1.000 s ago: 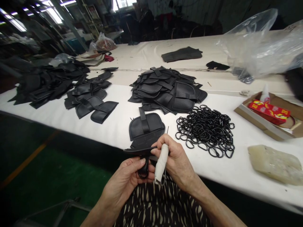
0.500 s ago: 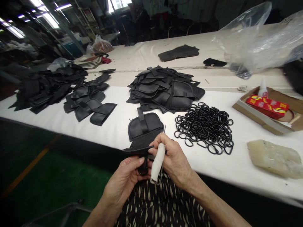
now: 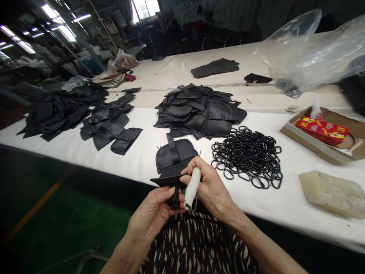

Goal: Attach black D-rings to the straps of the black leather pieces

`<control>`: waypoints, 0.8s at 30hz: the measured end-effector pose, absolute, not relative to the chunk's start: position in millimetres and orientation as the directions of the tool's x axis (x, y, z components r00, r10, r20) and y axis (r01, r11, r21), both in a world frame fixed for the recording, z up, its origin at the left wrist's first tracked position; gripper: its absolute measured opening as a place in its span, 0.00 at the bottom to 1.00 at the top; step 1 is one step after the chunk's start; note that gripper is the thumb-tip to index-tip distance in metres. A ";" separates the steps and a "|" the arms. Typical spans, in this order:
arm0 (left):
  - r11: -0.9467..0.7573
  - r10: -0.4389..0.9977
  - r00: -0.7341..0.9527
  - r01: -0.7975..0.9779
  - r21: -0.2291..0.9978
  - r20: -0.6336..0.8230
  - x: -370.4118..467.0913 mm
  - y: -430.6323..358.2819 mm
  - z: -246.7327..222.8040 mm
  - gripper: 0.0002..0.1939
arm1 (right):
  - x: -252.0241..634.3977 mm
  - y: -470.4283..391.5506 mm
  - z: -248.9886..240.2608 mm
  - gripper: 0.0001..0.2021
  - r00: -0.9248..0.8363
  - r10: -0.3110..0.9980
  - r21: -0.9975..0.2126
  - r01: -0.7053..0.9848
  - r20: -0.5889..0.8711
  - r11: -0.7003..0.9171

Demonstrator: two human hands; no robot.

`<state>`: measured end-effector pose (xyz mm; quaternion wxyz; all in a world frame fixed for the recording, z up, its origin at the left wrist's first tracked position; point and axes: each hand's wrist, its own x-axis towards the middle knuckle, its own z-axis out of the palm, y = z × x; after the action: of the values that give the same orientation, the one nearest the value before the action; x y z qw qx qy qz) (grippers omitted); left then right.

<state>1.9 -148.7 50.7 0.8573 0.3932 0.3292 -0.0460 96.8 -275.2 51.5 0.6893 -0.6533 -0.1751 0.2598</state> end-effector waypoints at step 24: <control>0.502 0.421 0.759 0.260 0.824 -0.496 46.1 -141.0 37.1 0.10 | 76.2 -358.5 60.8 0.24 0.946 0.277 -0.941 0.239 0.169 -0.240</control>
<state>46.1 -141.0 37.1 0.7959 0.4962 0.3432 0.0504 76.2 -358.5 60.8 0.5942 -0.7873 -0.1638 0.0161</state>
